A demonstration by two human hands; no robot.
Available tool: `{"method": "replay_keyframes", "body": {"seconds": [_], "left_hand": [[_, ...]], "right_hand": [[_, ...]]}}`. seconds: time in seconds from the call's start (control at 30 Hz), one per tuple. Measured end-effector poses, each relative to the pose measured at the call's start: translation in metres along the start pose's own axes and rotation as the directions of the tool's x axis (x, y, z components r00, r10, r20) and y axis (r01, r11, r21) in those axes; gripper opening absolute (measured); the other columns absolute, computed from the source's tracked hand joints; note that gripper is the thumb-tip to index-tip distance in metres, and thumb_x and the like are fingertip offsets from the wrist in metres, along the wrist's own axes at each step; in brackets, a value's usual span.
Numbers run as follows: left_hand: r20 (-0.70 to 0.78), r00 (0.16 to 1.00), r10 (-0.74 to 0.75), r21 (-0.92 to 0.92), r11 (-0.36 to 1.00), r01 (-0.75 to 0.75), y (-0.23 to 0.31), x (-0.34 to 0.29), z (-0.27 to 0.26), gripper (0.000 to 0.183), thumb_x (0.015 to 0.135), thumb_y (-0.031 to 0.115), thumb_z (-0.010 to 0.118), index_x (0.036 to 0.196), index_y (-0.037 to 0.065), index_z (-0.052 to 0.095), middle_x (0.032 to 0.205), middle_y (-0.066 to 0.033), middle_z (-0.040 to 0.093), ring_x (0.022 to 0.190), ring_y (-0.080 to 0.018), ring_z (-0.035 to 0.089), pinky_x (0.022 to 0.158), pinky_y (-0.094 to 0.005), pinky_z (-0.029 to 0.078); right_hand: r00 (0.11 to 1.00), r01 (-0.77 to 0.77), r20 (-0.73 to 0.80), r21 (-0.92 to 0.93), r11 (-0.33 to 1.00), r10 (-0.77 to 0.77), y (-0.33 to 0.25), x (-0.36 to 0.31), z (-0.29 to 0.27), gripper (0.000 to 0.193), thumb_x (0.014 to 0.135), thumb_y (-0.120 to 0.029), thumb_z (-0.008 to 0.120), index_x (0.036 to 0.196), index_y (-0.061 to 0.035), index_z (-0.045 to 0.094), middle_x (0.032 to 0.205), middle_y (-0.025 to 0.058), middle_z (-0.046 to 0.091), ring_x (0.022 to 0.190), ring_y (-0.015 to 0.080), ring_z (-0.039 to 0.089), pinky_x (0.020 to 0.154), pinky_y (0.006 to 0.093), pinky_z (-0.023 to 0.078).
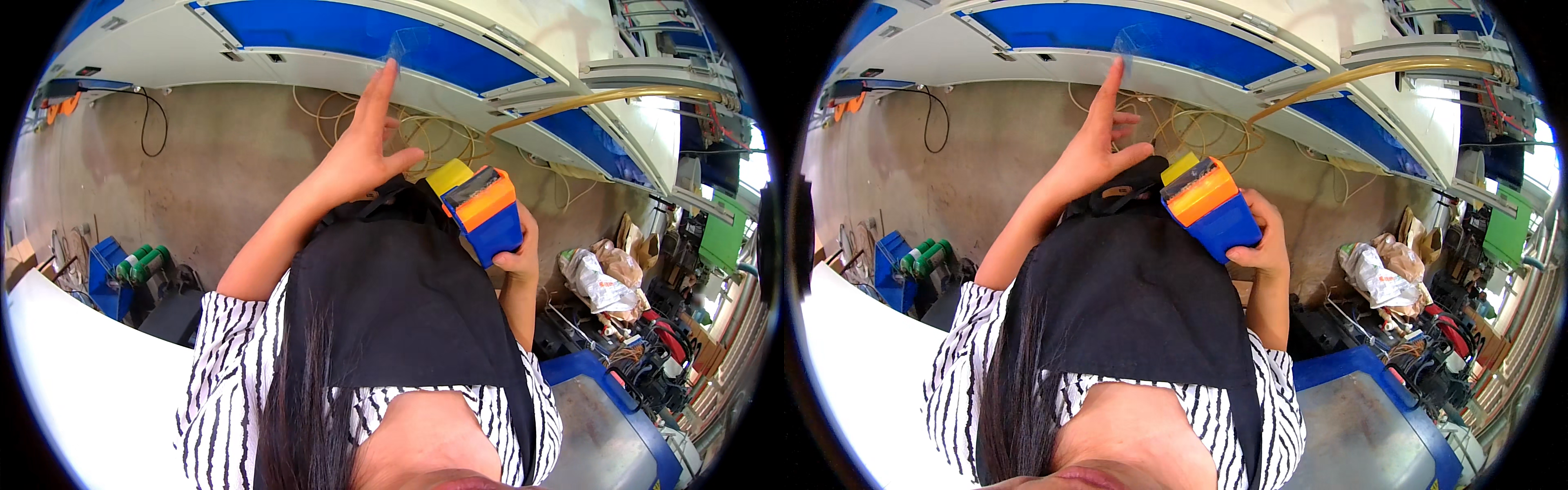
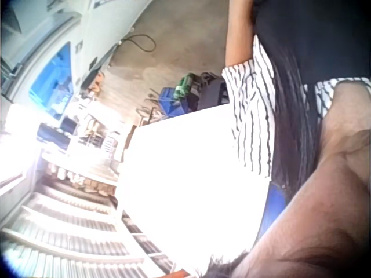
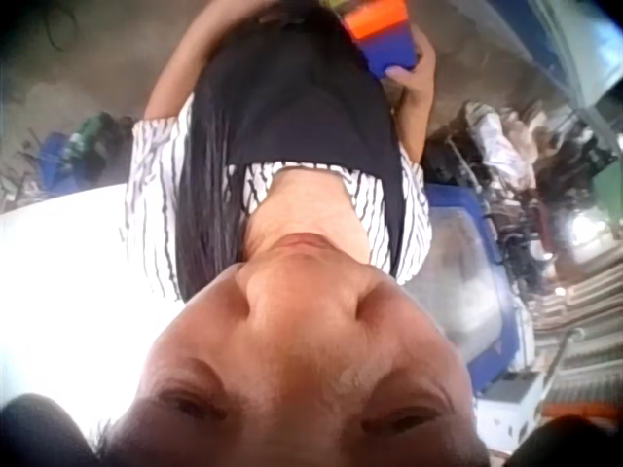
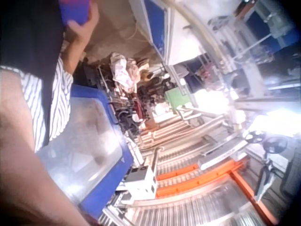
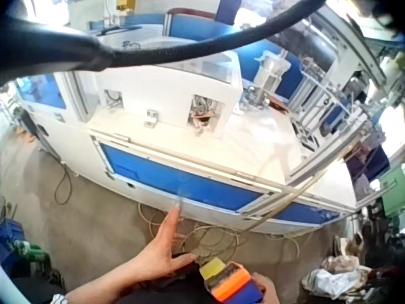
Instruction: The person assembles a white plastic component onto a metal spindle on a machine, securing it with a blue wheel. They then use a handheld orange and blue device to apply a clear film to the component. Finally, the person handles large blue plastic reels, stacking them on a metal table.
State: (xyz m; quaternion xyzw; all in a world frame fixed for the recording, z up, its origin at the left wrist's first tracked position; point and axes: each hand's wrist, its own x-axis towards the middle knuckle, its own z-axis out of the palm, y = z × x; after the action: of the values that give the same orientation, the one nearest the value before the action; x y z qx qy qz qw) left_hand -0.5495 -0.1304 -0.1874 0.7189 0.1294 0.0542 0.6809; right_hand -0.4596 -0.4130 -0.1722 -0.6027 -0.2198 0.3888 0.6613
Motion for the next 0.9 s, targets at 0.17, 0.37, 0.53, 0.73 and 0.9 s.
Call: {"method": "replay_keyframes", "body": {"seconds": [0.17, 0.37, 0.53, 0.73, 0.9], "left_hand": [[0.035, 0.989, -0.145, -0.604, 0.785, 0.137, -0.013, -0.002, -0.021, 0.083, 0.095, 0.035, 0.051, 0.151, 0.027, -0.01, 0.157, -0.0153, 0.005, 0.123, -0.034, 0.048, 0.093, -0.0471, 0.047], [0.104, 0.994, -0.012, -0.91, 0.401, 0.1, -0.017, -0.002, -0.027, 0.081, 0.093, 0.05, 0.049, 0.148, 0.04, -0.01, 0.156, -0.0113, -0.01, 0.14, -0.0418, 0.017, 0.096, -0.0657, 0.04], [-0.147, 0.979, 0.139, -0.781, 0.591, -0.201, -0.005, 0.004, 0.008, 0.088, 0.091, 0.05, 0.053, 0.146, 0.043, -0.015, 0.156, -0.0078, -0.017, 0.143, -0.0407, 0.006, 0.096, -0.0675, 0.039], [-0.037, 0.978, 0.206, -0.807, 0.571, -0.151, 0.025, 0.003, 0.017, 0.106, 0.082, 0.051, 0.066, 0.145, 0.042, -0.018, 0.156, -0.008, -0.018, 0.143, -0.0399, 0.003, 0.097, -0.0664, 0.038], [0.039, 0.972, 0.233, -0.8, 0.589, -0.109, 0.042, -0.008, 0.023, 0.111, 0.079, 0.052, 0.068, 0.144, 0.041, -0.021, 0.156, -0.0081, -0.018, 0.144, -0.0397, 0.003, 0.097, -0.0641, 0.039]], "right_hand": [[0.993, 0.048, -0.108, 0.076, 0.996, -0.039, -0.004, -0.006, -0.001, 0.082, 0.061, -0.033, 0.085, 0.124, 0.0072, 0.05, 0.115, 0.0113, 0.06, 0.105, 0.0187, 0.059, 0.092, 0.0302, 0.043], [0.955, 0.041, -0.298, 0.135, 0.99, 0.001, 0.01, -0.013, -0.008, 0.095, 0.059, -0.038, 0.086, 0.13, 0.0087, 0.044, 0.122, 0.0131, 0.058, 0.111, 0.0208, 0.057, 0.098, 0.0336, 0.042], [0.984, 0.071, -0.173, 0.185, 0.98, -0.039, 0.016, 0.0, 0.004, 0.093, 0.059, -0.035, 0.085, 0.13, 0.0087, 0.044, 0.122, 0.0133, 0.058, 0.111, 0.0211, 0.057, 0.098, 0.0331, 0.042], [0.994, 0.094, -0.065, 0.144, 0.985, -0.085, 0.011, 0.003, 0.008, 0.089, 0.058, -0.034, 0.086, 0.127, 0.009, 0.048, 0.119, 0.0136, 0.059, 0.109, 0.0214, 0.058, 0.096, 0.0332, 0.042], [0.997, 0.062, -0.059, 0.123, 0.99, -0.055, 0.007, 0.003, 0.009, 0.087, 0.058, -0.033, 0.085, 0.126, 0.0087, 0.049, 0.118, 0.0135, 0.06, 0.108, 0.0213, 0.059, 0.095, 0.0334, 0.043]]}}
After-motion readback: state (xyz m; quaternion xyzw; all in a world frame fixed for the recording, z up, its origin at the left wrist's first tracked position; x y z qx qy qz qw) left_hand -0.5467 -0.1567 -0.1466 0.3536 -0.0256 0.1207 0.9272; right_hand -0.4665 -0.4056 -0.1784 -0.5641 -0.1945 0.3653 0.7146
